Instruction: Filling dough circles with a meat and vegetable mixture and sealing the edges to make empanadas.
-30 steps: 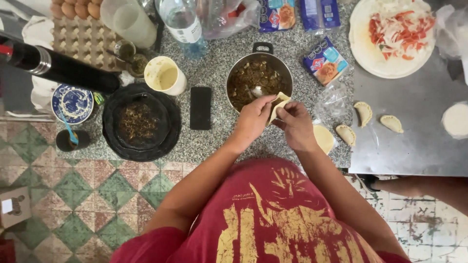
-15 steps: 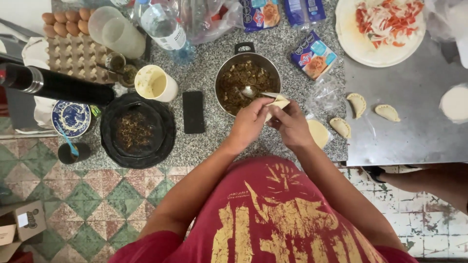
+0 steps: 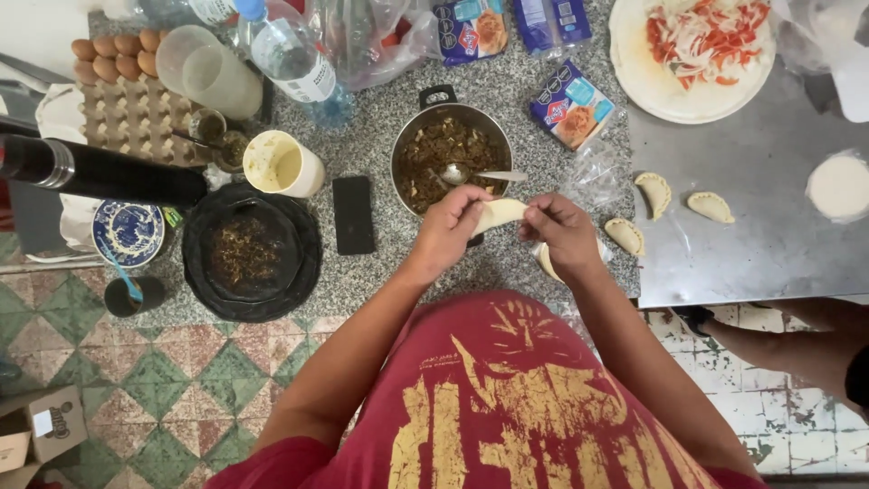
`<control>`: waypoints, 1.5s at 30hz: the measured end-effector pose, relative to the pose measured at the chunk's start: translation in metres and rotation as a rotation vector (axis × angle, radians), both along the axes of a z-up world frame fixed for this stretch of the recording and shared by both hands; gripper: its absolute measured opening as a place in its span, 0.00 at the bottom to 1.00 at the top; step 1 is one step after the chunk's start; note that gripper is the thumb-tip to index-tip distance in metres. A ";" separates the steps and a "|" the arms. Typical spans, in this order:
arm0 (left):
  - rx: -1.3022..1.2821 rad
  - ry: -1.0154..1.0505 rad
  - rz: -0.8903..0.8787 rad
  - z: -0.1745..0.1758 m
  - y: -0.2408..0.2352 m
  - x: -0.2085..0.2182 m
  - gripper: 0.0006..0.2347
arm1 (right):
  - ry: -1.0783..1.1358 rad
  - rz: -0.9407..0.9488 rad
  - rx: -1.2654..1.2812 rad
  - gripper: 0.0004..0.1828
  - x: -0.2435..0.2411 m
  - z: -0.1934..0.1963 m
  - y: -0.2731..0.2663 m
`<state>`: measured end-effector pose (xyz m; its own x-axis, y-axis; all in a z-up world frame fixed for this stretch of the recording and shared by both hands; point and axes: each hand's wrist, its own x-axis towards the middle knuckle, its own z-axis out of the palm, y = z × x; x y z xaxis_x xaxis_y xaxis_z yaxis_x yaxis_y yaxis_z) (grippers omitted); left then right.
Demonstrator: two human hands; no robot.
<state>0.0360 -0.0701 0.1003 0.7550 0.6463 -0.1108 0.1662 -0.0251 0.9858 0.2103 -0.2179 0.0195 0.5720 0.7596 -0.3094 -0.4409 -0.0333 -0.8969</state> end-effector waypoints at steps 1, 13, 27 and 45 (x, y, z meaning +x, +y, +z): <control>0.001 -0.001 0.000 0.002 0.001 0.001 0.09 | -0.001 0.000 0.001 0.11 -0.002 0.009 0.002; 0.056 0.109 -0.132 0.034 0.005 0.005 0.10 | -0.327 0.039 0.066 0.18 -0.010 0.030 0.007; 0.277 0.040 -0.198 -0.002 -0.009 0.040 0.10 | -0.390 0.084 0.066 0.10 -0.007 0.060 -0.017; 0.649 -0.049 -0.207 -0.045 -0.058 0.086 0.07 | -0.401 0.070 -0.153 0.12 0.039 0.054 -0.067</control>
